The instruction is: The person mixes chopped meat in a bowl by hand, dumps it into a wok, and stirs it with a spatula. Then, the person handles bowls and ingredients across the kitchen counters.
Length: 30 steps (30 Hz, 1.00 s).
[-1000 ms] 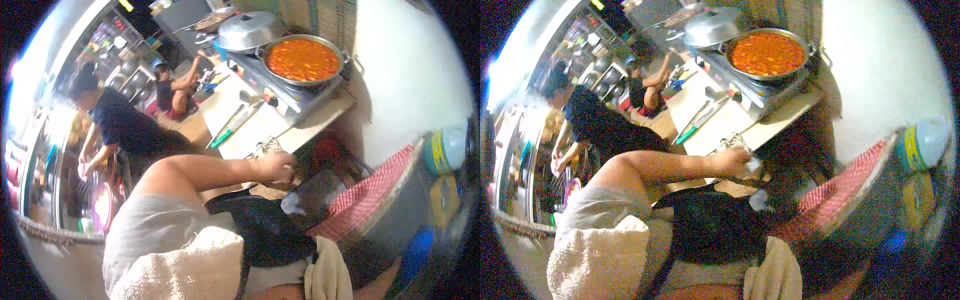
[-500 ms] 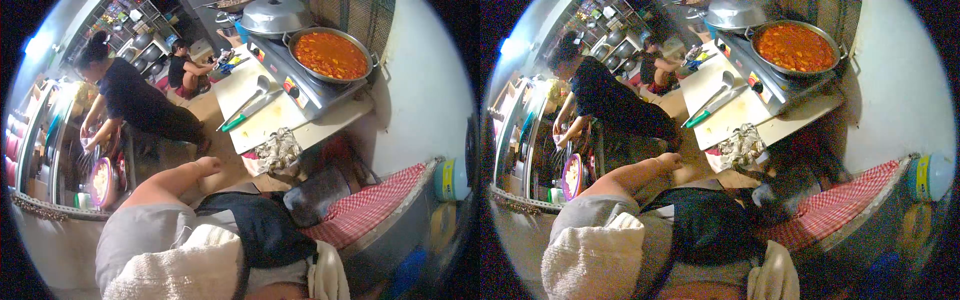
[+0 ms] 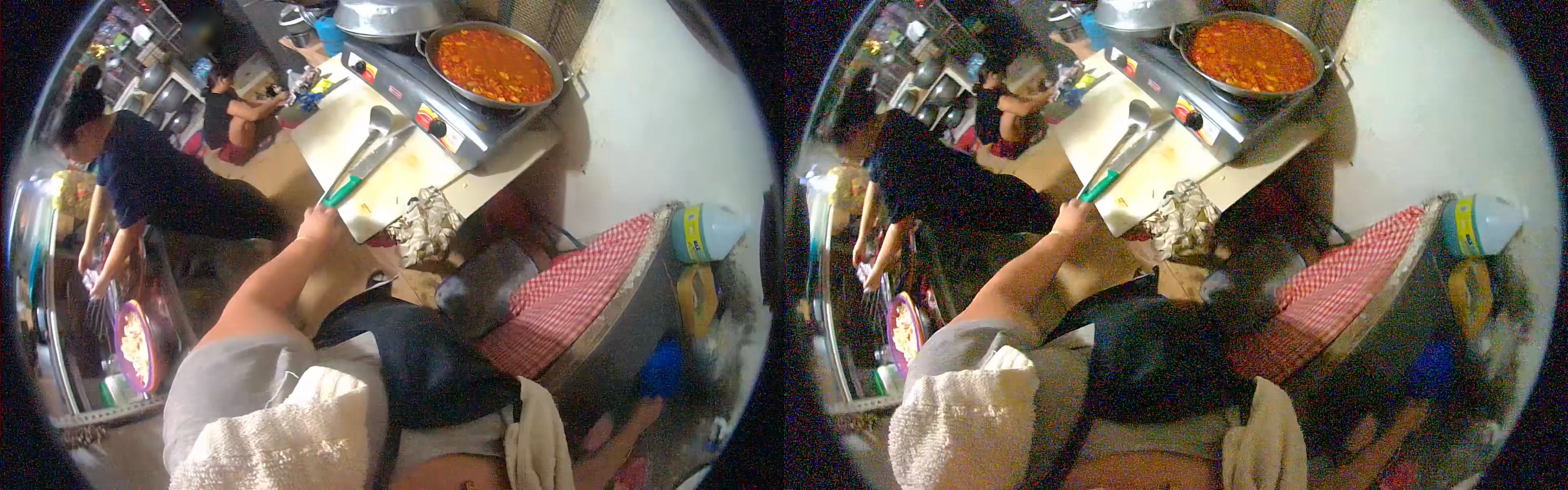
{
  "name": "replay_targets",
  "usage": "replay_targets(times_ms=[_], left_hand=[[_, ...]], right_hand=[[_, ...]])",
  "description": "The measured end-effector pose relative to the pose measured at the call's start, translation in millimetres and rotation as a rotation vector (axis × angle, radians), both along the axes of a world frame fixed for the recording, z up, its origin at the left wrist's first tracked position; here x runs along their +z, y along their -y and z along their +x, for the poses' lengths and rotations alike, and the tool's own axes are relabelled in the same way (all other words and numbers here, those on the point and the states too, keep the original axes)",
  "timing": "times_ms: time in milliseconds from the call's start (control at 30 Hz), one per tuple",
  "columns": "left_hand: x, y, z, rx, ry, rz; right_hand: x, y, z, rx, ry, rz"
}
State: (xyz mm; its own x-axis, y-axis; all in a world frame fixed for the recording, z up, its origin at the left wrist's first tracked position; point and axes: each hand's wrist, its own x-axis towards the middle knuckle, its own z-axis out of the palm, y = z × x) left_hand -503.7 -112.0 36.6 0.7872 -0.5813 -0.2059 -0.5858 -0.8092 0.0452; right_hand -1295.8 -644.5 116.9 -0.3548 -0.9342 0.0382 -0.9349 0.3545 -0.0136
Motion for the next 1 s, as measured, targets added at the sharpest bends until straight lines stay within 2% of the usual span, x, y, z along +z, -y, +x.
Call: replay_targets(times_ms=[100, 133, 267, 367, 533, 567, 667, 767, 833, 900, 1000], left_hand=[[18.4, 49.6, 10.8, 0.124, -0.014, -0.004], [21.3, 59.7, 17.0, 0.146, -0.050, 0.074], [-21.3, 66.2, 58.2, 0.013, 0.018, 0.162], [-41.9, 64.8, 73.9, -0.060, 0.051, 0.116], [-35.2, 52.3, 91.9, -0.148, -0.197, -0.313], [-30.0, 46.2, 96.0, -0.128, -0.297, -0.463], [1.1, 14.8, 96.9, -0.129, -0.337, -0.753], [-11.6, -12.9, 117.2, -0.098, -0.215, -0.899], [-35.0, -27.1, 144.4, -0.067, -0.064, -0.791], [-34.7, -22.4, 171.3, 0.038, 0.027, -0.567], [-59.0, -8.4, 222.9, 0.071, 0.059, -0.341]], right_hand=[[22.9, -35.4, -9.0, -0.072, -0.007, -0.016], [27.0, -49.8, -10.9, -0.106, -0.007, -0.012], [47.3, -111.5, 0.2, -0.212, -0.014, 0.004], [67.7, -148.6, 12.8, -0.261, -0.034, 0.002], [106.0, -174.6, 47.0, -0.235, -0.075, -0.054], [113.2, -172.0, 59.8, -0.195, -0.091, -0.084], [137.0, -166.1, 109.3, -0.007, -0.196, -0.223], [144.1, -169.2, 200.2, 0.365, -0.421, -0.467], [127.7, -170.2, 278.1, 0.455, -0.235, -0.578], [105.0, -185.6, 365.0, 0.635, -0.271, -0.665], [47.2, -215.3, 480.3, 0.805, 0.074, -0.467]])
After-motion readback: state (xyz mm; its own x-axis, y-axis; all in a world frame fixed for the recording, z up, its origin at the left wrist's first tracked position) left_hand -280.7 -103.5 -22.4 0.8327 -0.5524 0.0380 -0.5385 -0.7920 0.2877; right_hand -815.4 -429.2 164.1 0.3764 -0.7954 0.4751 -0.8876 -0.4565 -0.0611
